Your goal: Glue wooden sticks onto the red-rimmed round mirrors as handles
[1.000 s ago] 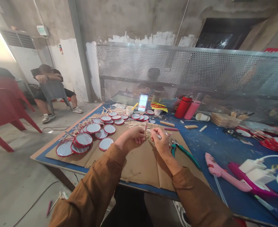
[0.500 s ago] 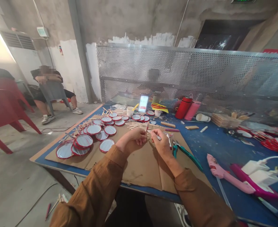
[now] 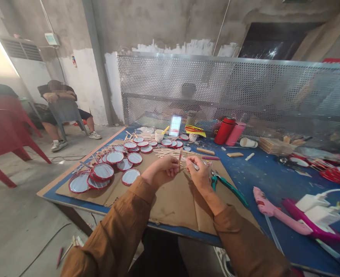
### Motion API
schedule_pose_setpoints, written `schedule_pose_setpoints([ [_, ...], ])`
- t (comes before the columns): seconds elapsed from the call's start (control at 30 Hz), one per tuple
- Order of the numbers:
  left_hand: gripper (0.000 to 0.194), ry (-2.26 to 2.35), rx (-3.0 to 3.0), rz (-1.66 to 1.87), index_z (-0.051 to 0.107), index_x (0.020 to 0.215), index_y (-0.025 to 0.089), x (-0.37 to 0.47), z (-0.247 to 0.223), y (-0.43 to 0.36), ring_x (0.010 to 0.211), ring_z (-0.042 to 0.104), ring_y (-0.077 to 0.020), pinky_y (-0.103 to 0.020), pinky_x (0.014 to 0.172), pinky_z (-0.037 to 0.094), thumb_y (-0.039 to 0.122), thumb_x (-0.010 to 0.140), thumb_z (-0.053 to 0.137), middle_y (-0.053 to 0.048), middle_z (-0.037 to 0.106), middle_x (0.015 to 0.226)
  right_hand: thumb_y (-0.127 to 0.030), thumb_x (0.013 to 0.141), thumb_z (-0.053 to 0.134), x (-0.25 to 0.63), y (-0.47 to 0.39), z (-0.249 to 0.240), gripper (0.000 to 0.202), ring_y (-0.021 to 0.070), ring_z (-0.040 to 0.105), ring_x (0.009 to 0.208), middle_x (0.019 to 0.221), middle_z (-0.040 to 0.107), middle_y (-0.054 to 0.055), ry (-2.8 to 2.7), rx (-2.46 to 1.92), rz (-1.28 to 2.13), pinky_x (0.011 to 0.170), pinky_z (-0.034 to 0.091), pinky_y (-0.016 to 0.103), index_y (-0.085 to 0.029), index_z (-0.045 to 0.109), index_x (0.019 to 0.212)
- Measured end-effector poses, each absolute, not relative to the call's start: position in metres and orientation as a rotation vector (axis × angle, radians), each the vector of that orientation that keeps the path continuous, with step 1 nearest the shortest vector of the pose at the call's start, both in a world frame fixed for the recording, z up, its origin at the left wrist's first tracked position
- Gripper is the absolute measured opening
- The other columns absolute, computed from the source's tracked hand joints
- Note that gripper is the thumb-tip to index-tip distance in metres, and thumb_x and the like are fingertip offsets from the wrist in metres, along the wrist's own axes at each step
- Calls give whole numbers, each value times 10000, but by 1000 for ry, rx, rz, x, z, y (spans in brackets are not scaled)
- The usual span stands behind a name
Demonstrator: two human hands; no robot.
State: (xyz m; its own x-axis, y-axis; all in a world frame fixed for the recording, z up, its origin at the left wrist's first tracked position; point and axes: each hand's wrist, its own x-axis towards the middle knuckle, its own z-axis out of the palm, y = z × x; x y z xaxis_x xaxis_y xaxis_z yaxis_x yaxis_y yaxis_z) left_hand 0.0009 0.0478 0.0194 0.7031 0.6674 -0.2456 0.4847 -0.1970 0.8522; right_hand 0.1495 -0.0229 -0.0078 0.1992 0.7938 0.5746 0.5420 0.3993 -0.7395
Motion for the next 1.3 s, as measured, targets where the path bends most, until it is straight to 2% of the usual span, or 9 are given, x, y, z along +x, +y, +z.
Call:
schedule_pose_setpoints([
  [0.57, 188, 888, 1896, 236, 515, 691, 137, 0, 10, 55, 426, 543, -59, -157, 461, 447, 73, 846, 430, 47, 553, 522, -435, 860, 520, 150, -21, -9, 259, 178, 612, 631, 687, 660, 34, -1504, -1286, 281, 574, 474, 263, -202, 603, 786],
  [0.7, 179, 893, 1886, 233, 512, 699, 137, -1, 9, 55, 427, 552, -52, -141, 448, 444, 71, 843, 429, 45, 567, 532, -459, 859, 520, 150, -20, -9, 278, 178, 616, 633, 712, 667, 40, -1450, -1276, 267, 570, 477, 263, -202, 606, 801],
  [0.93, 196, 882, 1886, 233, 520, 700, 135, -1, 12, 54, 427, 556, -62, -159, 450, 443, 69, 852, 416, 44, 560, 529, -519, 871, 500, 147, -25, -5, 336, 167, 593, 582, 642, 627, 20, -1437, -1284, 297, 557, 481, 263, -206, 592, 793],
  [1.3, 162, 861, 1865, 252, 526, 705, 127, -2, 11, 53, 416, 551, -55, -153, 450, 440, 118, 860, 480, 46, 557, 530, -553, 866, 499, 144, -28, 0, 368, 159, 581, 544, 612, 608, 11, -1430, -1263, 342, 543, 474, 258, -207, 577, 769],
])
